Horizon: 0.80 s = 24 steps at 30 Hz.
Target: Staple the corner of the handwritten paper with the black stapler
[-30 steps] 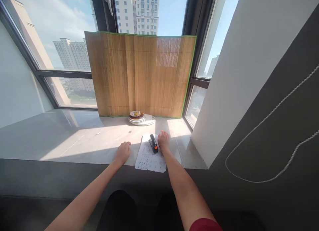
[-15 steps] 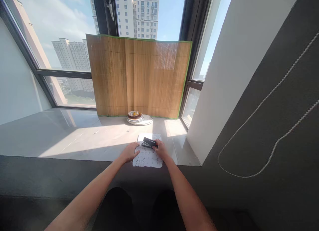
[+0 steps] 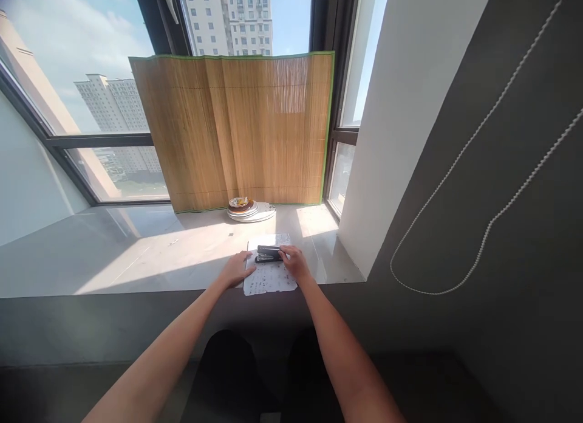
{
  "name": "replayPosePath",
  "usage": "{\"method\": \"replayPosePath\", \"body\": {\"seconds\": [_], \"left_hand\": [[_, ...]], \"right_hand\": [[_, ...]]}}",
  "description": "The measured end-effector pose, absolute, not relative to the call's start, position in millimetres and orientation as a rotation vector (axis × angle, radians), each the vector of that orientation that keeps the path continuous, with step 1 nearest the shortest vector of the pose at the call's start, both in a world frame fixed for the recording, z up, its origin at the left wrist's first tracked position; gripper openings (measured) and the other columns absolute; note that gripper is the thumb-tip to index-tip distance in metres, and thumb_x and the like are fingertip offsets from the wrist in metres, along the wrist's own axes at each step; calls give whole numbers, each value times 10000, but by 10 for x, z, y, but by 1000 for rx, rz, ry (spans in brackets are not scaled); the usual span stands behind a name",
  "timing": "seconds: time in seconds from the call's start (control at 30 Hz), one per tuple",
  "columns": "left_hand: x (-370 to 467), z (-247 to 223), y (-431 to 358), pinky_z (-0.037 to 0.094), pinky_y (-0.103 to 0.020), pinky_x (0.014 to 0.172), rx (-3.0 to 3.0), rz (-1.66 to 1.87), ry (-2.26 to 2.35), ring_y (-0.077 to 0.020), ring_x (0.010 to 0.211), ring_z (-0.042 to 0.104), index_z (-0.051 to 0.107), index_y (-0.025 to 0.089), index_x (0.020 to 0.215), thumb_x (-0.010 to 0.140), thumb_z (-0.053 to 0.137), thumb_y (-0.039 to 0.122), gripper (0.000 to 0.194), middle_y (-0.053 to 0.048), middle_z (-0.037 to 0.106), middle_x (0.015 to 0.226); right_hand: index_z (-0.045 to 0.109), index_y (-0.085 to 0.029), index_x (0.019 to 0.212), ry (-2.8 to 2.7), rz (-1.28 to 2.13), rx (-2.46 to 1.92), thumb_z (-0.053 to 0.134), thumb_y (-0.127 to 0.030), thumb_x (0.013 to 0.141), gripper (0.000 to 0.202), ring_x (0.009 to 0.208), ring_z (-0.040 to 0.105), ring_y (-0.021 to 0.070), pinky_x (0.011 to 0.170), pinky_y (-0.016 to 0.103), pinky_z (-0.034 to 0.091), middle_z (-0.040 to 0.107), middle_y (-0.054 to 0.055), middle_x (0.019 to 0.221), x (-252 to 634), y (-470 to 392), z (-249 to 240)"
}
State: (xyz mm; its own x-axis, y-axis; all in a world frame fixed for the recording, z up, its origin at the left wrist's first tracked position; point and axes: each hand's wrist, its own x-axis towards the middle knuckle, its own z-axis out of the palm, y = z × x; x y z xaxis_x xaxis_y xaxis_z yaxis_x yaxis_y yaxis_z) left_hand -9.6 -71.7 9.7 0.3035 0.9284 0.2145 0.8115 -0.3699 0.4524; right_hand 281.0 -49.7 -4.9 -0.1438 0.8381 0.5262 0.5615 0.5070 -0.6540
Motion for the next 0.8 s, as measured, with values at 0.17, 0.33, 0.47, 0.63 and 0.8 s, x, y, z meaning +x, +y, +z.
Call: {"method": "replayPosePath", "body": {"seconds": [0.17, 0.33, 0.47, 0.63, 0.8], "left_hand": [[-153, 94, -706, 512, -442, 1106, 2224, 701, 1568, -335, 1353, 672, 614, 212, 1405, 933, 736, 436, 536, -161, 707, 1458], [-170, 70, -685, 501, -454, 1081, 2085, 793, 1580, -351, 1336, 661, 576, 217, 1417, 885, 780, 437, 611, -162, 685, 1472], [-174, 56, -677, 477, -474, 1111, 2044, 820, 1573, -369, 1398, 616, 564, 224, 1420, 878, 788, 449, 629, -173, 661, 1505], [-187, 67, -688, 479, -497, 1102, 2020, 783, 1587, -385, 1375, 616, 575, 233, 1376, 886, 778, 467, 580, -166, 657, 1496], [-134, 127, -709, 403, -536, 1243, 1781, 1064, 1481, -388, 1506, 533, 566, 212, 1411, 851, 845, 463, 674, -199, 595, 1573]], "right_hand": [[864, -247, 1115, -1857, 309, -1167, 603, -277, 1042, 274, 1166, 773, 320, 1093, 492, 568, 845, 112, 1225, 2789, -520, -51], [838, -244, 1229, -1836, 299, -1193, 692, -286, 1012, 265, 1248, 733, 333, 1113, 497, 562, 814, 124, 1314, 2799, -554, -26], [687, -259, 1500, -1872, 329, -1178, 805, -333, 949, 569, 1387, 654, 334, 1153, 510, 543, 731, 135, 1469, 2772, -540, 47], [786, -236, 1289, -2002, 386, -1177, 888, -221, 844, 457, 1118, 767, 288, 996, 416, 605, 815, 103, 1225, 2632, -417, 172], [795, -208, 1086, -2006, 276, -1169, 796, -60, 879, 254, 1072, 730, 288, 920, 399, 595, 797, 101, 1106, 2441, -554, 293]]}}
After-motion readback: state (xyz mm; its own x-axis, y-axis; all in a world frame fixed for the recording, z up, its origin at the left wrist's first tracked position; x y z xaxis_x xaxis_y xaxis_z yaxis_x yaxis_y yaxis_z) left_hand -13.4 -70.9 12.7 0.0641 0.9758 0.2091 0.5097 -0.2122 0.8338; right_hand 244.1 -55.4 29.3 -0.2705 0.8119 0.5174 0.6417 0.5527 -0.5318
